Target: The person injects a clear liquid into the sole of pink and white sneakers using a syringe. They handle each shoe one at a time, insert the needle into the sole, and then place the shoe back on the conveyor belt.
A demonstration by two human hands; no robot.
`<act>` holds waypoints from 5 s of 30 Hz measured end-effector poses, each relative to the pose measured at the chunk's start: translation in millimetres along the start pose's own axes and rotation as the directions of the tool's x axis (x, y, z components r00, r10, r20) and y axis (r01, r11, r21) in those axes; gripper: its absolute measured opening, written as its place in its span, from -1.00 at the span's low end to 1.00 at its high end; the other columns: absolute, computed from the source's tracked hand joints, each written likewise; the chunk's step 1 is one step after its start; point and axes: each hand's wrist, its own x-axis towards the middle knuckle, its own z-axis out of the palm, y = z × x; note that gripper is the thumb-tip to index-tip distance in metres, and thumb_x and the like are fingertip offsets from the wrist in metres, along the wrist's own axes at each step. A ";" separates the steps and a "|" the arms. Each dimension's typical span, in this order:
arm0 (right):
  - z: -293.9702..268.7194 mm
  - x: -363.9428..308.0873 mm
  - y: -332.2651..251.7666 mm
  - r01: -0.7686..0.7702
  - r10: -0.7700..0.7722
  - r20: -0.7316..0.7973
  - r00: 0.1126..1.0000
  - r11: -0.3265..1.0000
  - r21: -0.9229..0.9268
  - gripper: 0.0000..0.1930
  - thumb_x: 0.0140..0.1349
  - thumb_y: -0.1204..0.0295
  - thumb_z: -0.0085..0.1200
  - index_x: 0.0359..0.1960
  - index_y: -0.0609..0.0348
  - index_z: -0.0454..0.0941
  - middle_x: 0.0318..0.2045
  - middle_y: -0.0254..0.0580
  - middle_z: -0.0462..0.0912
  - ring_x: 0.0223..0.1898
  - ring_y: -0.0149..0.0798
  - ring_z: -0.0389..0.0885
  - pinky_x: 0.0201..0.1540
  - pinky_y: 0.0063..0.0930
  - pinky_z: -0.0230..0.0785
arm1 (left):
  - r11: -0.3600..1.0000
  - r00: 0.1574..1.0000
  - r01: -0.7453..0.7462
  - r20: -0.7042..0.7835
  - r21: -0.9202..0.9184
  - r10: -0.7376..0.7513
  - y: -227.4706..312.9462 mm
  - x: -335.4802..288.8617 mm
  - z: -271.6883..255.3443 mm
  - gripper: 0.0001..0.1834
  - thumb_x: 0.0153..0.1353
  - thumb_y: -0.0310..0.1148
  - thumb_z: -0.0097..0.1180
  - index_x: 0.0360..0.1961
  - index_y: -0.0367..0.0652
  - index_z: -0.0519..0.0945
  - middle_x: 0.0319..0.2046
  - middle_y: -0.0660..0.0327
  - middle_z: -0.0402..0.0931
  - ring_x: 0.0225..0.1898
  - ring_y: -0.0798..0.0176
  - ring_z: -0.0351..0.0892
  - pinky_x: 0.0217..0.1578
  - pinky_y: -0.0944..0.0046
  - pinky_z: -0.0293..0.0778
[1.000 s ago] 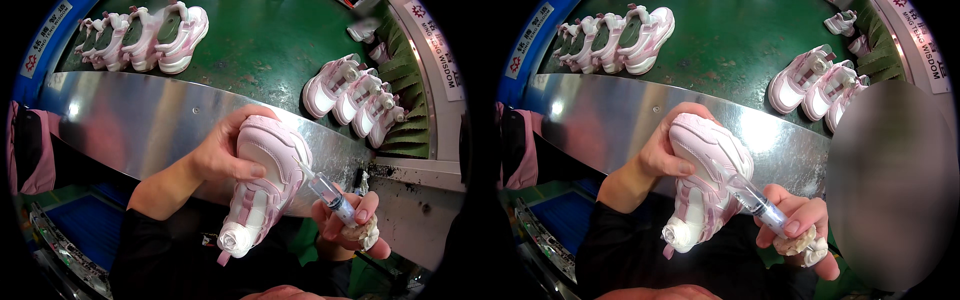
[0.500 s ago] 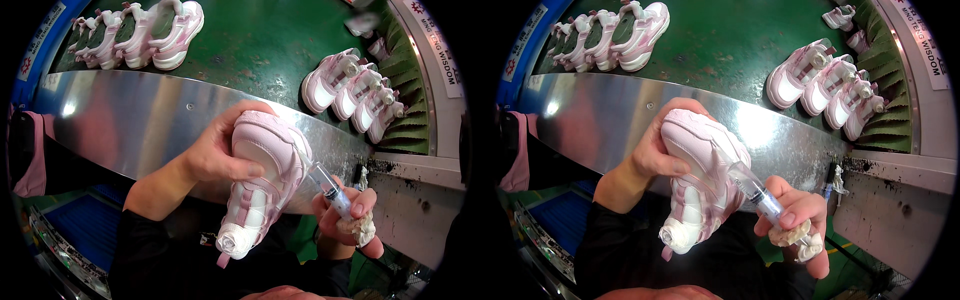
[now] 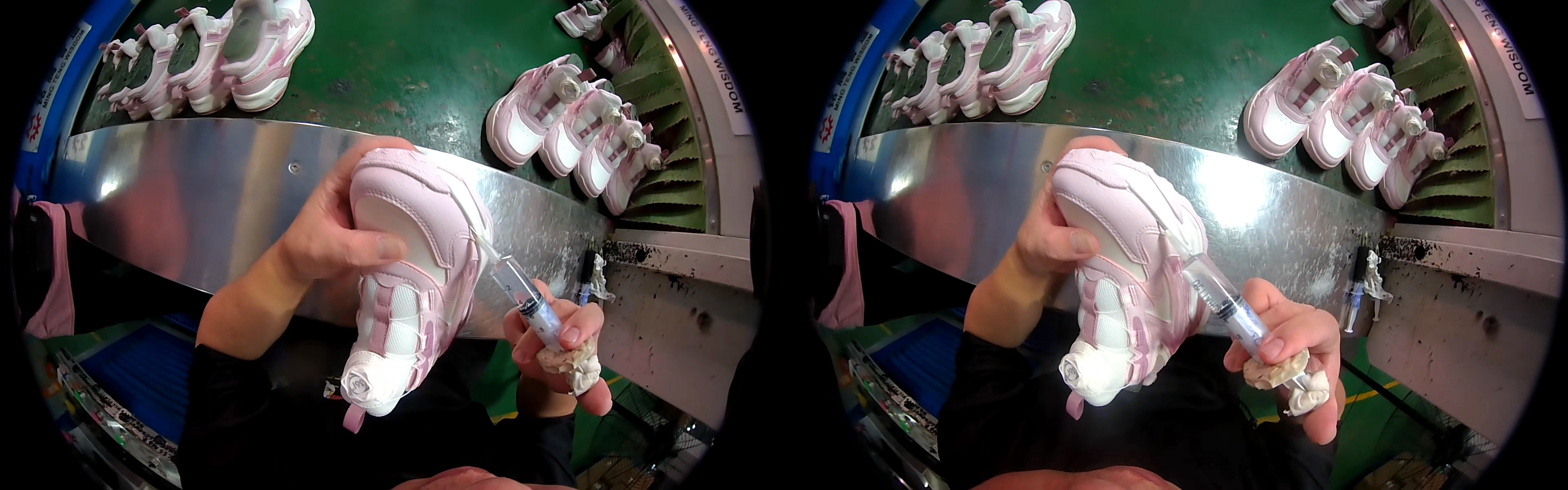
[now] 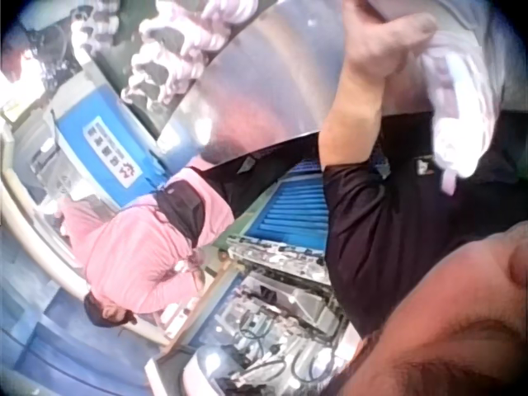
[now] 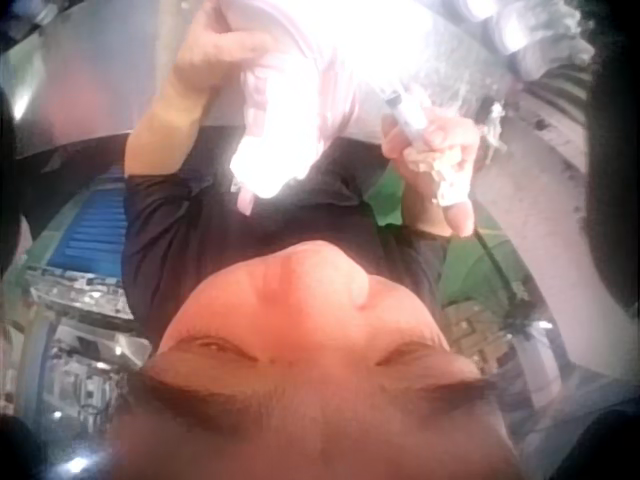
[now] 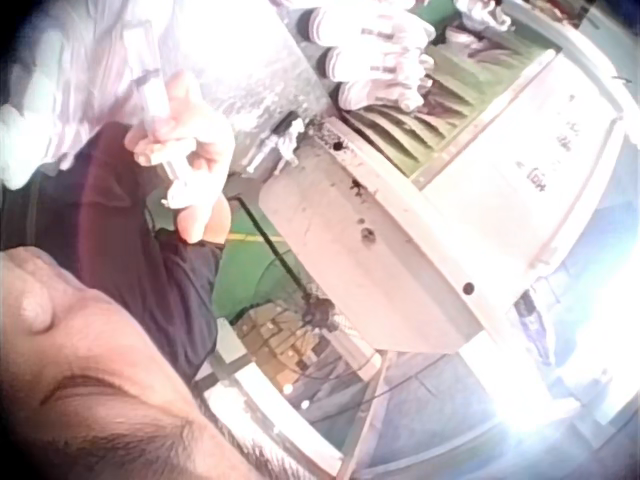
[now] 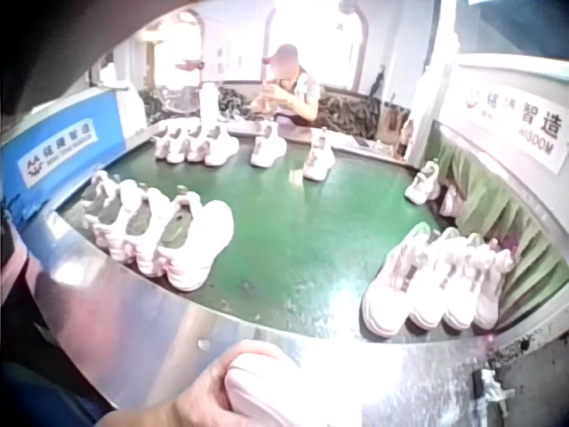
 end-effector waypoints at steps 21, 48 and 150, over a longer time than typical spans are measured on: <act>-17.6 -48.7 23.5 0.012 -0.014 -0.029 0.999 0.998 -0.065 -0.18 -0.20 -0.28 0.28 -0.09 0.21 0.54 -0.36 -0.08 0.65 -0.42 -0.35 0.29 -0.35 -0.52 0.07 | 0.985 0.998 0.059 -0.006 -0.162 -0.060 -6.5 5.1 -23.1 -0.42 -0.04 -0.47 0.10 0.09 -0.32 0.36 -0.09 0.01 0.51 -0.09 0.10 0.56 -0.04 0.15 0.51; -15.8 -92.7 20.0 -0.092 0.088 -0.039 0.995 0.988 -0.127 -0.24 -0.25 -0.23 0.34 -0.19 0.20 0.60 -0.43 -0.20 0.67 -0.53 -0.40 0.27 -0.46 -0.54 -0.01 | 0.982 0.999 -0.001 0.048 -0.190 0.010 -23.5 18.6 -65.9 -0.68 0.10 -0.22 0.03 -0.38 -0.35 0.52 -0.40 0.04 0.59 -0.40 0.20 0.61 -0.32 0.21 0.59; 37.8 -93.3 -77.3 -0.422 0.505 -0.010 0.863 0.711 -0.562 -0.30 -0.40 -0.10 0.47 -0.22 0.09 0.63 -0.39 -0.28 0.65 -0.51 -0.40 0.18 -0.47 -0.53 -0.03 | 0.560 0.746 0.625 0.204 -0.543 -0.634 -81.8 -131.0 56.6 -0.61 0.24 -0.57 -0.03 0.11 -0.27 0.38 0.04 0.05 0.44 0.09 0.10 0.42 0.13 0.08 0.35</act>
